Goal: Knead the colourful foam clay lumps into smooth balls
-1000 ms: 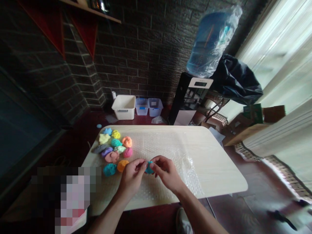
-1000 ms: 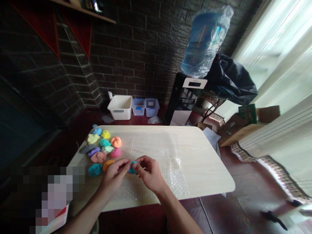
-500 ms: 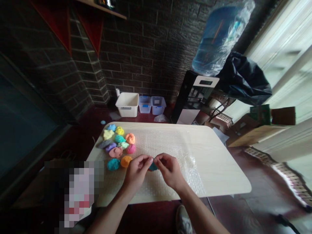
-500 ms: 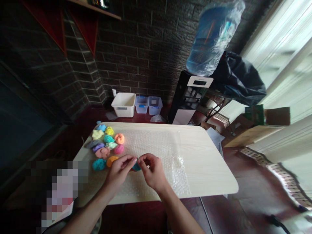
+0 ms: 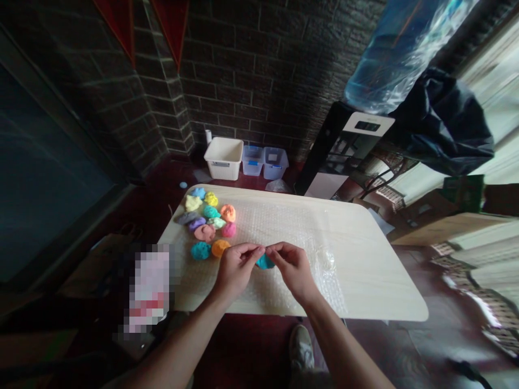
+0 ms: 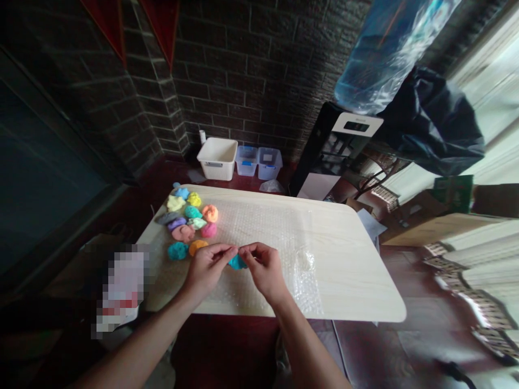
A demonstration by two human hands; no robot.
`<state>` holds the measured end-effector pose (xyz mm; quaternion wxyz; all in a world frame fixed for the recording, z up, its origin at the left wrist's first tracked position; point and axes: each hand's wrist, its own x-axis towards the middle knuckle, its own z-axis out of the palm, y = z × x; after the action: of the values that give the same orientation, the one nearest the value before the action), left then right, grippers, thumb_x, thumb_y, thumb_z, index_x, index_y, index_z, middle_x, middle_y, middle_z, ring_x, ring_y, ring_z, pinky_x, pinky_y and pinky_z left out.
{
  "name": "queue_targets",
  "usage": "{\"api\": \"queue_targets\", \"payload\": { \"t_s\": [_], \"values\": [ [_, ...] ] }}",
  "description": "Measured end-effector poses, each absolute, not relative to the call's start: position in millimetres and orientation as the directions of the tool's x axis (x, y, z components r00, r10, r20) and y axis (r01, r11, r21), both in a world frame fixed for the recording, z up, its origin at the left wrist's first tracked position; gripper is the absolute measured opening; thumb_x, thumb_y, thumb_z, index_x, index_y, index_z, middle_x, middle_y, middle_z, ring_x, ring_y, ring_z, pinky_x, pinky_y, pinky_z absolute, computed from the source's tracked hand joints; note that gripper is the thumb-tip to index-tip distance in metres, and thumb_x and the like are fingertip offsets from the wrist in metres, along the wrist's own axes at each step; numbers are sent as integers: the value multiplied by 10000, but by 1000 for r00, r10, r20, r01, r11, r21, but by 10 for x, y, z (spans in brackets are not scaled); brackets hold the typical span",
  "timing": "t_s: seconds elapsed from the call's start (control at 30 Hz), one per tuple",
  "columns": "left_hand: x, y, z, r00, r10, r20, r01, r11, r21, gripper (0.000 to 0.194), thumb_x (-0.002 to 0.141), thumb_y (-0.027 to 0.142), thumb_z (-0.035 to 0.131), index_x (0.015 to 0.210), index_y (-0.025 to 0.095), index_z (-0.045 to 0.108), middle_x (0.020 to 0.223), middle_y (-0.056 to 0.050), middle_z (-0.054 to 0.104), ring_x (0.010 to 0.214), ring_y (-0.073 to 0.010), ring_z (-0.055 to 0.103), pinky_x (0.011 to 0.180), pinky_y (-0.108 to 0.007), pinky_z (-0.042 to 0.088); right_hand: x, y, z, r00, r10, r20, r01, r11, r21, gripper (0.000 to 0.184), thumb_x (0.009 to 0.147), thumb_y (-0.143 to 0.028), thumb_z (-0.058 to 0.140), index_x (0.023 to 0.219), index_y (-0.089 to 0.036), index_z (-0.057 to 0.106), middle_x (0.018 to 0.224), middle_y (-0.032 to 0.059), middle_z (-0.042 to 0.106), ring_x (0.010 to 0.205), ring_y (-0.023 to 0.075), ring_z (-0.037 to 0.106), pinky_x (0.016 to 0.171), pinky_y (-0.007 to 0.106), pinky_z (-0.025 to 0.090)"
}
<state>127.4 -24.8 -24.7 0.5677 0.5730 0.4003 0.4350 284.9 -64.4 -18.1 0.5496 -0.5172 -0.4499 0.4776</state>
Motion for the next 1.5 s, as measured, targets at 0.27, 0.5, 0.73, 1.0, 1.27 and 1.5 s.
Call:
{"api": "queue_targets", "payload": {
  "t_s": [0.27,0.5,0.73,1.0,1.27,1.5],
  "values": [
    [1317,-262,-288,375,926,-49,-232,145,962,372,838,398,840,1101,138,802,1017,-110,827,913,-240,774,821,-332,626,2836,-658,-199,155,986,56,-8,58,-998,413,952,-569,703,827,-178,657,710,-9,569,641,129,482,590,268,390],
    [1287,-230,-301,390,920,-22,-165,93,982,263,873,386,792,928,130,809,868,-94,803,803,-217,752,763,-313,606,2873,-650,-169,137,989,48,-35,53,-998,361,912,-547,765,900,-187,737,806,44,706,743,187,654,698,318,517],
    [1285,-257,-311,412,911,8,-121,46,992,241,893,385,770,902,145,778,853,-75,781,788,-200,730,731,-285,575,2881,-656,-153,200,980,13,-77,28,-997,353,838,-523,848,797,-176,794,689,46,738,636,173,646,638,313,515],
    [1296,-242,-289,404,915,-21,-145,86,986,289,917,425,743,889,137,760,807,-74,769,752,-202,733,692,-284,571,2863,-641,-149,170,985,-35,-154,-8,-988,312,831,-495,859,923,-196,841,757,43,772,663,160,649,639,293,506],
    [1263,-254,-271,392,920,26,-83,7,997,304,935,423,713,807,147,721,722,-38,706,670,-167,669,607,-245,509,2819,-660,-126,186,982,-28,-95,-10,-995,351,853,-521,832,776,-179,797,659,42,730,605,154,599,609,291,475],
    [1295,-258,-245,396,918,10,-191,71,979,275,942,415,711,863,152,726,785,-46,743,708,-181,716,663,-263,564,2787,-654,-130,171,985,-12,-106,7,-994,335,878,-526,803,863,-192,809,710,41,745,629,165,636,608,293,504]
  ]
}}
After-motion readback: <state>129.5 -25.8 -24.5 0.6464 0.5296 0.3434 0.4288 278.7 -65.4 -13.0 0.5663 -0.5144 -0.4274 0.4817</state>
